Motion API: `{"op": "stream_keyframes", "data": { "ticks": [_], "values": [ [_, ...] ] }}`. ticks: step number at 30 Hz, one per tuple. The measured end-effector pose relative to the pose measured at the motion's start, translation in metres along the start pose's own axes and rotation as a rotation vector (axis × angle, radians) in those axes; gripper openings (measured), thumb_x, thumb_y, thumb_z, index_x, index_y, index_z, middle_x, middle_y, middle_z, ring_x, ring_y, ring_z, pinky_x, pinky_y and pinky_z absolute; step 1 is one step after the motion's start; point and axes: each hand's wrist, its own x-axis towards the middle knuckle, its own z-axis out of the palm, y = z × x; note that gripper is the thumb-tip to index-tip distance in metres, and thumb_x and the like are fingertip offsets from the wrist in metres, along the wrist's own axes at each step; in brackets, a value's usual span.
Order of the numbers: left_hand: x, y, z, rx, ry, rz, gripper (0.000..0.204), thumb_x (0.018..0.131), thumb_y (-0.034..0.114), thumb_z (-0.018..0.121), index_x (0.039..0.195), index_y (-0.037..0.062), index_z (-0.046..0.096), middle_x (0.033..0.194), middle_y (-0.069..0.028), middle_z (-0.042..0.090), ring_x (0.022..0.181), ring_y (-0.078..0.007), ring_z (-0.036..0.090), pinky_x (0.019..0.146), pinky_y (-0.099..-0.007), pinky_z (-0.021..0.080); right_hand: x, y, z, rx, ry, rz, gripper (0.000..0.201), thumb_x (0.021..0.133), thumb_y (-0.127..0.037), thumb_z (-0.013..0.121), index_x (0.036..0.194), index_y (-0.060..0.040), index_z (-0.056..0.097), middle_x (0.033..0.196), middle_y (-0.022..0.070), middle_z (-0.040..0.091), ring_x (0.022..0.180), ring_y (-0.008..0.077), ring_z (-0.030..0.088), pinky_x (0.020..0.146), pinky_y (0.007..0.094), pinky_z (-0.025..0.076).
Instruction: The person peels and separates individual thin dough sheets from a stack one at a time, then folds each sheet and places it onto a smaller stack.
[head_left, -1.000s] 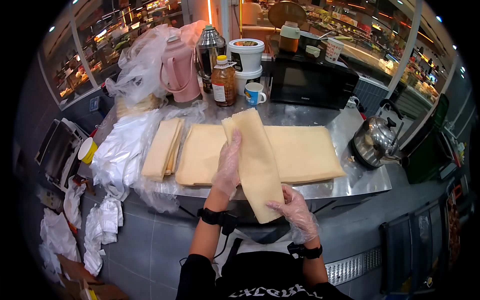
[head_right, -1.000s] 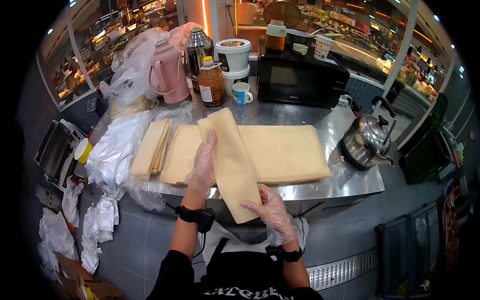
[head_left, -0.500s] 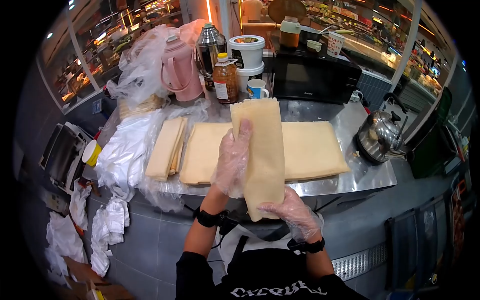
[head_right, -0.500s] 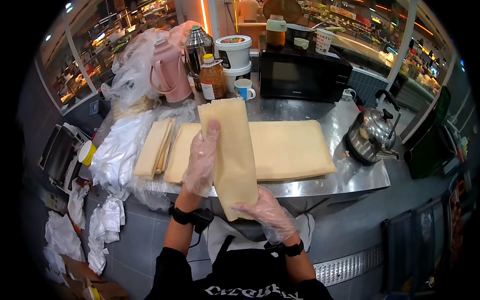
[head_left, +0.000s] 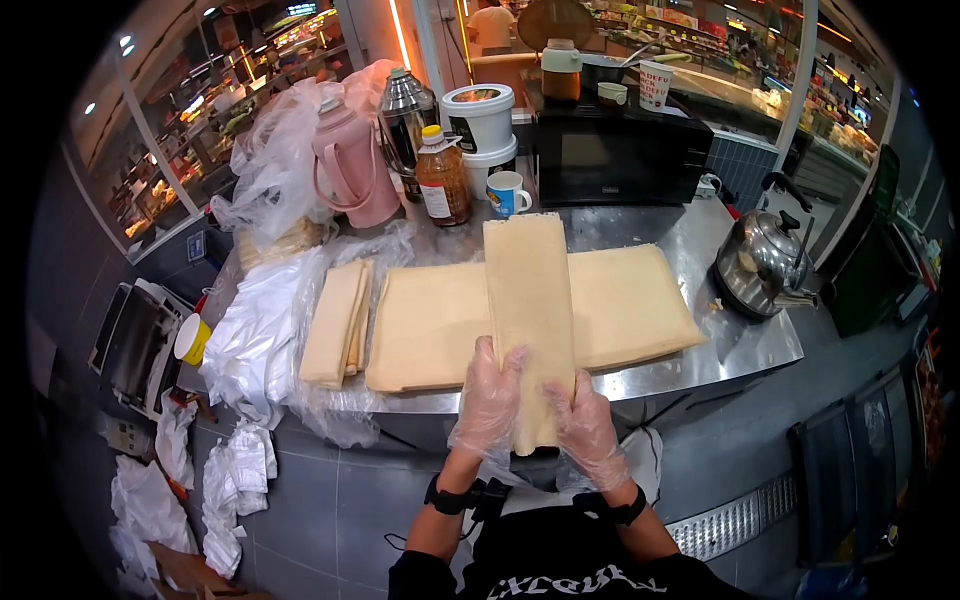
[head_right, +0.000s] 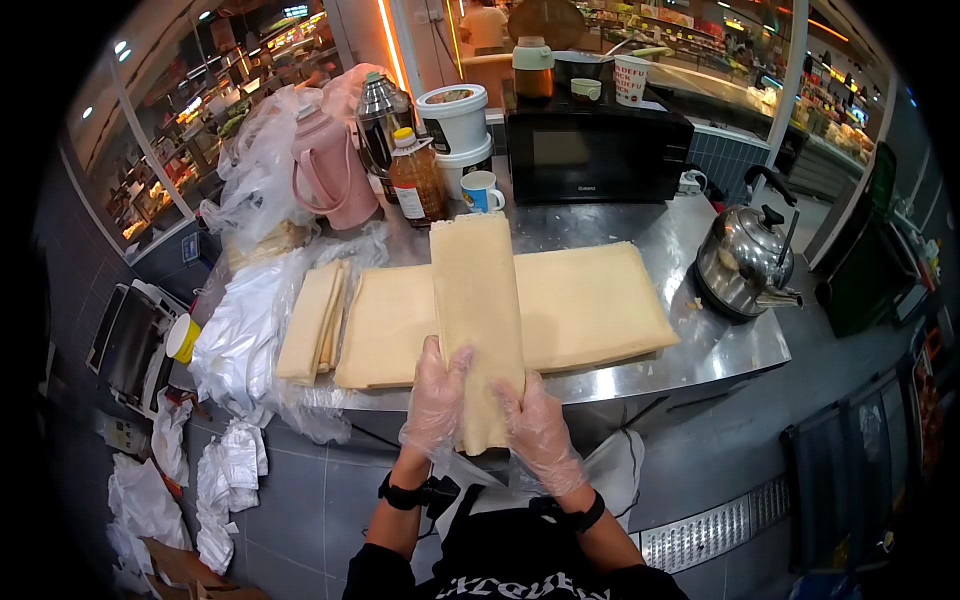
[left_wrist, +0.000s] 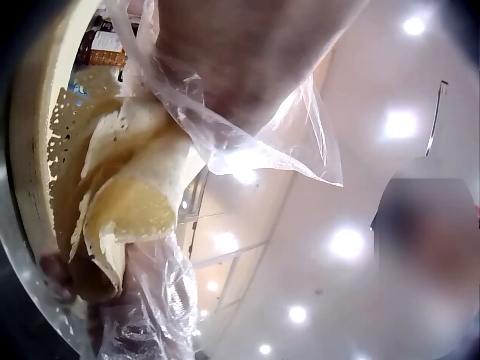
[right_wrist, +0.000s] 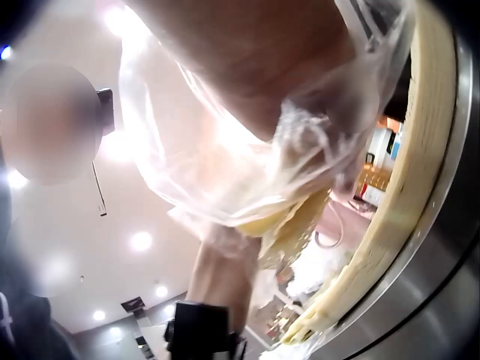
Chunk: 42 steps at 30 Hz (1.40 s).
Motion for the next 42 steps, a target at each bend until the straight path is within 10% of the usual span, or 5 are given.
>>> {"op": "stream_keyframes", "data": {
  "ticks": [2, 9, 18, 27, 42],
  "values": [
    [0.001, 0.006, 0.005, 0.110, 0.037, 0.016, 0.030, 0.101, 0.021, 0.058, 0.112, -0.0056, 0.051, 0.092, -0.0152, 0.064, 0.084, -0.0177, 0.060, 0.076, -0.0329, 0.051, -0.006, 0.001, 0.011, -0.030, 0.140, -0.072, 0.029, 0.099, -0.026, 0.060, 0.110, 0.0004, 0.055, 0.087, 0.0282, 0.066, 0.081, 0.0475, 0.065, 0.063, 0.0465, 0.052],
    [-0.037, 0.031, 0.034, 0.510, 0.248, 0.078, 0.039, 0.104, 0.033, 0.048, 0.118, -0.0034, 0.054, 0.087, -0.0248, 0.066, 0.076, -0.0389, 0.067, 0.067, -0.0458, 0.051, -0.003, 0.012, 0.020, -0.128, 0.486, -0.191, 0.031, 0.098, -0.026, 0.063, 0.105, 0.0029, 0.056, 0.070, 0.0220, 0.064, 0.061, 0.0418, 0.065, 0.051, 0.0448, 0.048],
    [-0.039, -0.009, 0.040, 0.405, 0.329, 0.182, 0.035, 0.104, 0.032, 0.047, 0.109, -0.0013, 0.055, 0.080, -0.0241, 0.066, 0.070, -0.0448, 0.064, 0.060, -0.0496, 0.049, -0.003, 0.007, -0.003, -0.117, 0.252, -0.177, 0.035, 0.100, -0.033, 0.057, 0.099, 0.0023, 0.056, 0.070, 0.0222, 0.061, 0.065, 0.0433, 0.063, 0.058, 0.0449, 0.049],
    [-0.067, -0.038, 0.037, 0.384, 0.114, 0.587, 0.015, 0.099, 0.017, 0.057, 0.099, 0.0023, 0.055, 0.068, -0.0192, 0.060, 0.054, -0.0406, 0.057, 0.049, -0.0490, 0.044, 0.055, -0.010, -0.054, 0.485, 0.401, 0.029, 0.033, 0.106, -0.030, 0.047, 0.101, 0.0014, 0.056, 0.085, 0.0057, 0.061, 0.077, 0.0116, 0.053, 0.071, 0.0299, 0.047],
    [-0.085, -0.016, -0.023, 0.297, -0.248, 0.087, 0.030, 0.091, 0.027, 0.072, 0.096, -0.0026, 0.068, 0.074, -0.0150, 0.068, 0.063, -0.0228, 0.063, 0.062, -0.0331, 0.050, 0.049, -0.024, -0.031, 0.462, 0.627, -0.167, 0.025, 0.107, -0.024, 0.047, 0.110, -0.0005, 0.055, 0.098, 0.0036, 0.061, 0.087, 0.0098, 0.053, 0.078, 0.0257, 0.047]
  ]
}}
